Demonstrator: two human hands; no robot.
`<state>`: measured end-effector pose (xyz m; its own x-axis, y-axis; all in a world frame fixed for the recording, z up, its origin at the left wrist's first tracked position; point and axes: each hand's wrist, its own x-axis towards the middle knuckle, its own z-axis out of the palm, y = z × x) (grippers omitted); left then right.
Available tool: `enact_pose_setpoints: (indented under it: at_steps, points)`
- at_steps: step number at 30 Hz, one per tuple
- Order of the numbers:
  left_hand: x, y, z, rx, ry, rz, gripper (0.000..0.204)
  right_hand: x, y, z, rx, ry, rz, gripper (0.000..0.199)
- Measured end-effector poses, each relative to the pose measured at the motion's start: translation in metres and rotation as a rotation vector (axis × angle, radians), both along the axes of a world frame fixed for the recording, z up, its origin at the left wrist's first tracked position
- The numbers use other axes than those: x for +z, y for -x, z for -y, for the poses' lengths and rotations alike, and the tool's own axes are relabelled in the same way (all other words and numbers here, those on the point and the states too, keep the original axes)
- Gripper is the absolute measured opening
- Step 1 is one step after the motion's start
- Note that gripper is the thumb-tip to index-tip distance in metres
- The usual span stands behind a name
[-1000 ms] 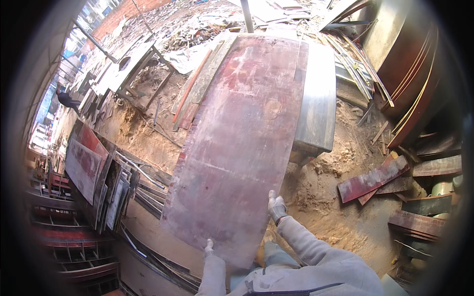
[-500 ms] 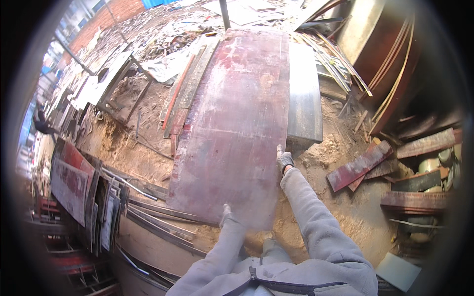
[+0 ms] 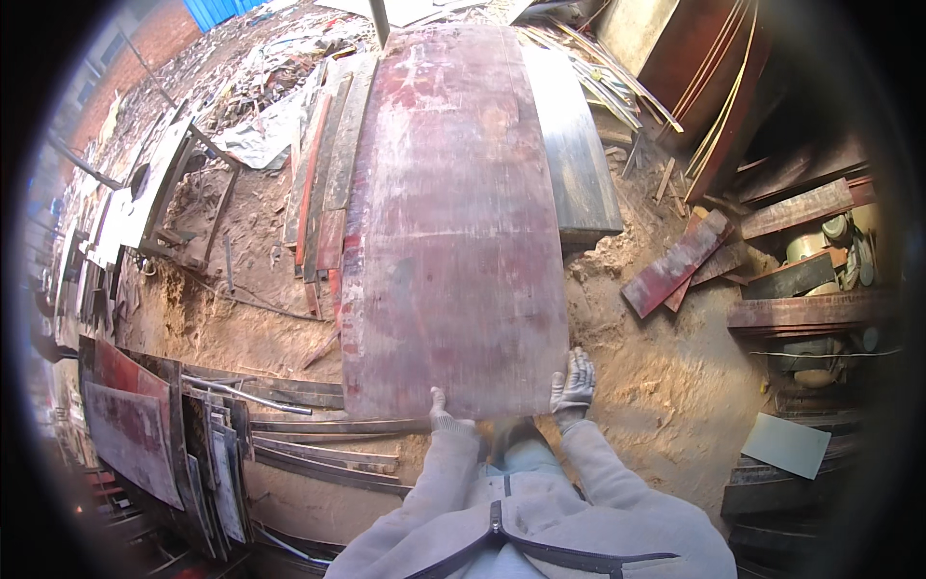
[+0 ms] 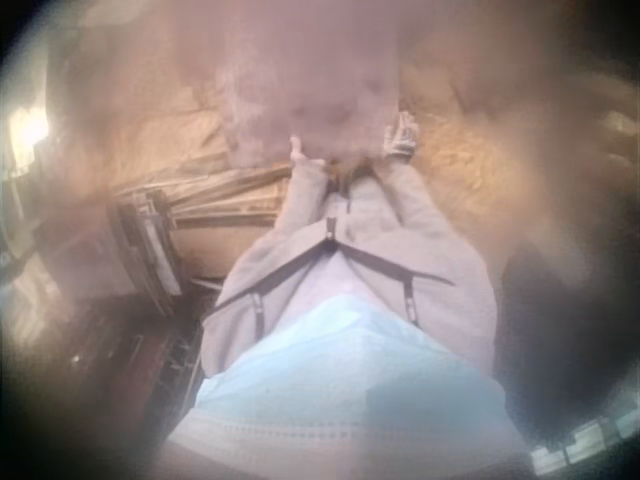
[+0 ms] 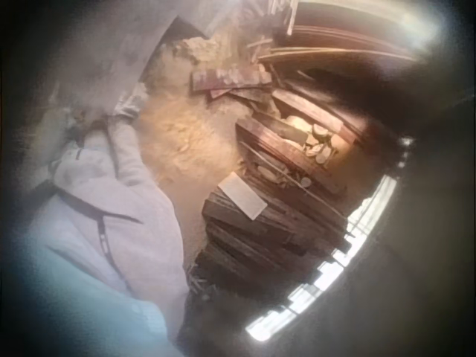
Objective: The person repeatedly picks up large, flat, reddish-brown sheets from a pile, turns them over, and places them onto a separate stack. The person handles the sheets one at a time, inspecting them as they are moved.
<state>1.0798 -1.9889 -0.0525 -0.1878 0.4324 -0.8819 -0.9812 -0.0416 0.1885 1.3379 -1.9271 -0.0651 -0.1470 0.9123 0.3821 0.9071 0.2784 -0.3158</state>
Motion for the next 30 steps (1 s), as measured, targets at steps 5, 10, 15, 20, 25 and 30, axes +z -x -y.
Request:
enact_pose_setpoints:
  at_steps: [5,10,15,20,25,30]
  points:
    - [0.003,0.006,-0.026,-0.072,0.054,-0.038,0.053,-0.007,0.014,-0.027,-0.13,-0.089,-0.243,0.043]
    - [-0.002,0.016,-0.095,-0.071,-0.018,-0.069,0.055,-0.007,0.019,-0.094,-0.106,-0.122,-0.225,0.042]
    - [-0.014,0.034,-0.18,-0.155,-0.165,-0.169,0.058,0.0,0.036,-0.18,-0.12,-0.16,-0.204,0.042]
    - [-0.004,0.051,-0.255,-0.217,-0.196,-0.204,0.065,0.005,0.055,-0.254,-0.13,-0.243,-0.159,0.04]
    - [0.046,0.076,-0.303,-0.474,-0.091,-0.089,0.081,0.003,0.072,-0.322,-0.193,-0.211,-0.155,0.038]
    - [0.079,0.083,-0.29,-1.167,0.069,-0.684,0.071,-0.002,0.075,-0.338,-0.171,-0.413,-0.141,0.037]
